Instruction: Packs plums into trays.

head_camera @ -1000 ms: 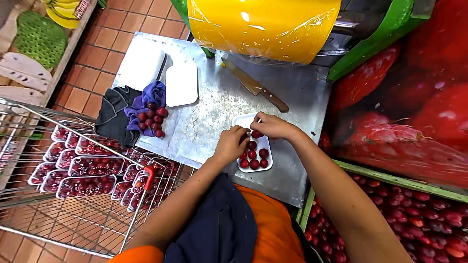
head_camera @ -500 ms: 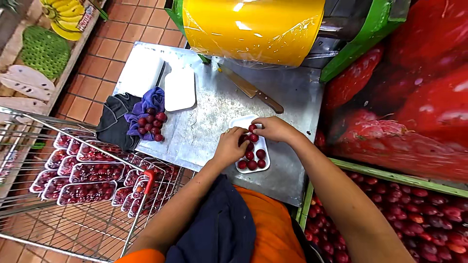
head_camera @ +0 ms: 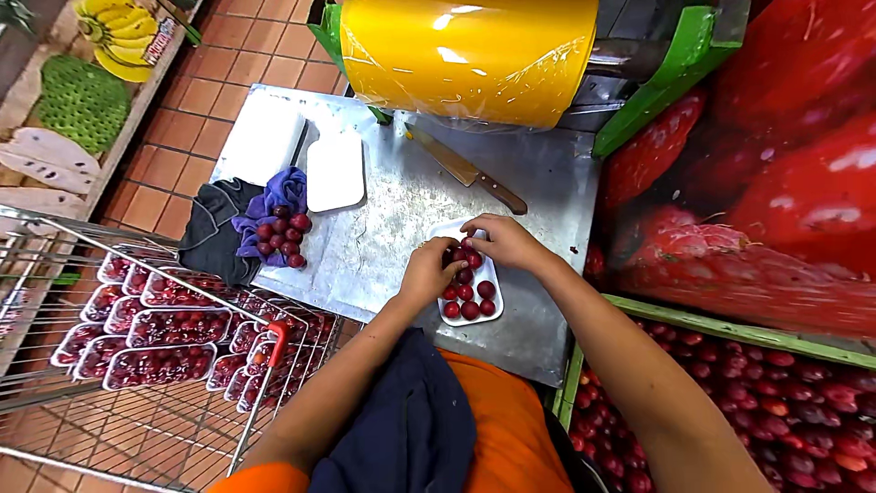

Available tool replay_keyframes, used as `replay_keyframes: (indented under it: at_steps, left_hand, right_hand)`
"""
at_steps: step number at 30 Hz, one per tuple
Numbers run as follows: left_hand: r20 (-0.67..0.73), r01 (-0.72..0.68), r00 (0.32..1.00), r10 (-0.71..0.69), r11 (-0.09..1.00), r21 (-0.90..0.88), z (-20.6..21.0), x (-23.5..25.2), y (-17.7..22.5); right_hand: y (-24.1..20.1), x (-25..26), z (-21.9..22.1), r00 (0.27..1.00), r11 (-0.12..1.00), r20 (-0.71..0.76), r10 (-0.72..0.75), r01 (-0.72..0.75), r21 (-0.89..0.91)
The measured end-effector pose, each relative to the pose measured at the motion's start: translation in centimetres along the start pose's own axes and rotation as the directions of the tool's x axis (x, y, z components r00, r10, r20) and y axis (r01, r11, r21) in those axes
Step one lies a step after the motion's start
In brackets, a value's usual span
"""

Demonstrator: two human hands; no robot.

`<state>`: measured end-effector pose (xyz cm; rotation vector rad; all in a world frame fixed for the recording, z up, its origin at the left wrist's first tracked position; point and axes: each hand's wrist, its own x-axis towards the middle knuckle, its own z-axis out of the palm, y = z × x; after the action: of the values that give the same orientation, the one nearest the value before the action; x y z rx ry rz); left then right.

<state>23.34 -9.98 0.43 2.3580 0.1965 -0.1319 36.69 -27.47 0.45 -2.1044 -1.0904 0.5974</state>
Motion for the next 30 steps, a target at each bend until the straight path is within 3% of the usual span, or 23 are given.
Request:
replay_keyframes:
  at_steps: [6,11,17,19,21,22,24,25,26,27,30]
  left_hand:
    - [0.035,-0.012,0.999,0.013,0.999,-0.041,-0.4,0.0,-0.3]
    - [0.053,-0.023,0.998,0.026,0.998,-0.06,-0.5,0.0,-0.4]
    - [0.115,-0.033,0.993,0.042,0.997,-0.076,-1.1,0.2,-0.1]
    - [0.152,-0.051,0.986,0.066,0.994,-0.098,-1.6,0.3,-0.1]
    - [0.175,-0.059,0.982,0.077,0.993,-0.106,-1.7,0.5,-0.3]
    - [0.174,-0.061,0.982,0.079,0.993,-0.106,-1.7,0.7,-0.4]
    - [0.164,-0.041,0.985,0.059,0.993,-0.114,-1.8,0.8,-0.3]
    - [0.157,-0.021,0.987,0.042,0.991,-0.134,-1.9,0.8,-0.2]
    - [0.149,0.006,0.989,0.018,0.987,-0.16,-1.9,0.8,-0.1]
    - [0.142,0.035,0.99,-0.009,0.982,-0.184,-2.0,1.0,-0.1]
    - [0.119,0.123,0.988,-0.096,0.963,-0.241,-2.0,1.2,0.1]
  right_hand:
    - [-0.1,-1.0,0.4,0.987,0.993,0.138,0.078,-0.065,-0.097]
    - [0.8,-2.0,0.5,0.988,0.998,0.152,0.031,-0.037,0.041]
    - [1.2,-3.0,0.2,0.979,0.999,0.205,0.006,-0.014,0.038]
    - [1.2,-3.2,0.1,0.989,0.99,0.137,0.054,-0.07,0.122]
    - [0.4,-3.2,-0.3,0.966,0.913,-0.007,0.259,-0.243,0.329]
    - [-0.1,-2.8,-0.4,0.912,0.809,-0.067,0.405,-0.323,0.491]
    - [-1.3,-1.9,-1.3,0.812,0.537,-0.02,0.584,-0.367,0.76]
    - [-2.0,-1.6,-1.7,0.811,0.454,0.029,0.585,-0.356,0.816]
    - [-2.7,-1.2,-1.8,0.829,0.45,0.046,0.557,-0.348,0.822]
    - [-3.4,-0.7,-1.7,0.855,0.515,0.045,0.517,-0.353,0.781]
    - [-4.9,0.7,-0.7,0.912,0.814,0.043,0.408,-0.384,0.436]
